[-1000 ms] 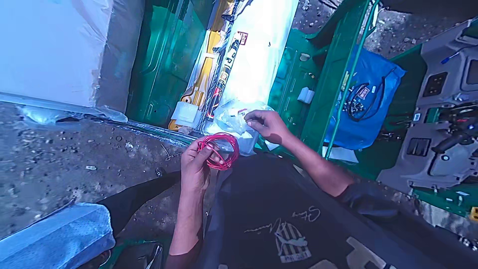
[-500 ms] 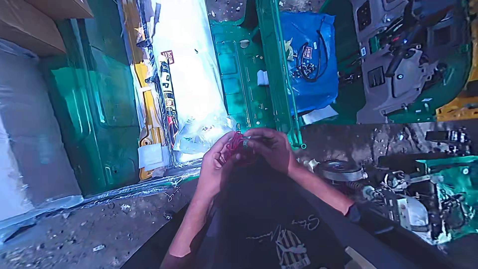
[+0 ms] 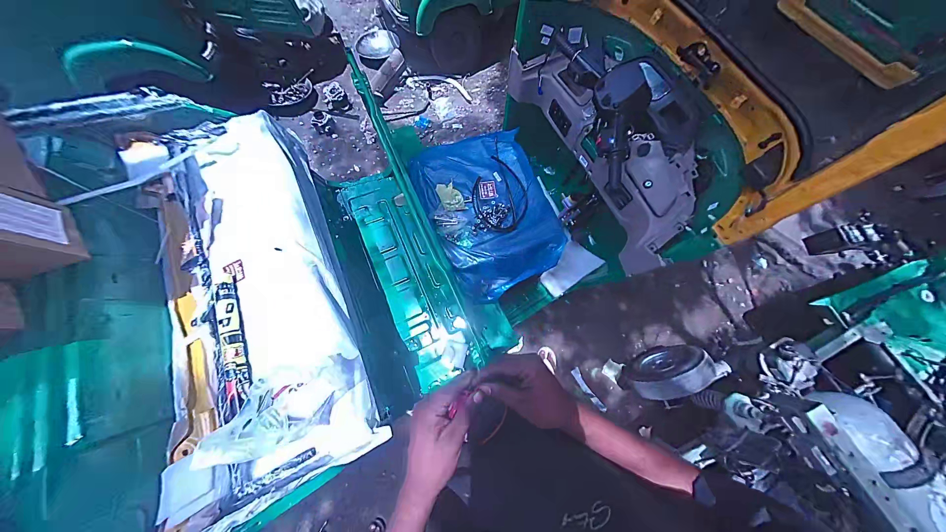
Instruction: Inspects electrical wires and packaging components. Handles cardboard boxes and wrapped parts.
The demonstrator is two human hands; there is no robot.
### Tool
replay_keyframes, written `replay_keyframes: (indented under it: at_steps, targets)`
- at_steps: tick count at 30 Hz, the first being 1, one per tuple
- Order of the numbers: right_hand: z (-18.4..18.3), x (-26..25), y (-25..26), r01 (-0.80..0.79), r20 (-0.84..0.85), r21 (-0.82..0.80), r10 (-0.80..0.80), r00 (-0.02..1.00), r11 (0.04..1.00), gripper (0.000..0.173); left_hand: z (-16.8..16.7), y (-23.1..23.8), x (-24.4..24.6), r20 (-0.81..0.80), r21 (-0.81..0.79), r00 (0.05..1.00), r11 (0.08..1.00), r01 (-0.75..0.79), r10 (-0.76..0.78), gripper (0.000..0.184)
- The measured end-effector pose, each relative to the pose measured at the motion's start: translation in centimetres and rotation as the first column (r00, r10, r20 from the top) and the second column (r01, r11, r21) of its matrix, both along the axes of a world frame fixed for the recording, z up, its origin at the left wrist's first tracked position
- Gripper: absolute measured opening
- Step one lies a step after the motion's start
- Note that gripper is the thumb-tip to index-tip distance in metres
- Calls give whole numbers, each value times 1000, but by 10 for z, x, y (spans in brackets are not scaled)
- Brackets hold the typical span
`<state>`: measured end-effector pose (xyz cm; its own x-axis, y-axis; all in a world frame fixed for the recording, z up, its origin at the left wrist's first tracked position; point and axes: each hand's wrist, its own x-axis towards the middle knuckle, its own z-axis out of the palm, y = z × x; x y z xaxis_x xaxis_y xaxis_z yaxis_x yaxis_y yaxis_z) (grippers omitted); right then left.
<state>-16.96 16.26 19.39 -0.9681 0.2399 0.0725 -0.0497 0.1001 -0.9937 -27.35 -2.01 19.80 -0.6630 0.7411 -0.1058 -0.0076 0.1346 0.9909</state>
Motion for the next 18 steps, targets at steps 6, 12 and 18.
replay_keyframes:
  at_steps: [6,12,18]
  targets:
    - [-13,89,101,-9,90,-35,12,996,999,17,-6,96,91,169,-91,984,995,-33,49,34]
    - [-5,134,151,-57,158,83,43,986,995,14,4,143,148,248,-152,961,985,-86,122,28]
    - [-5,126,177,-174,205,241,125,971,955,88,17,151,150,302,174,947,970,-168,110,19]
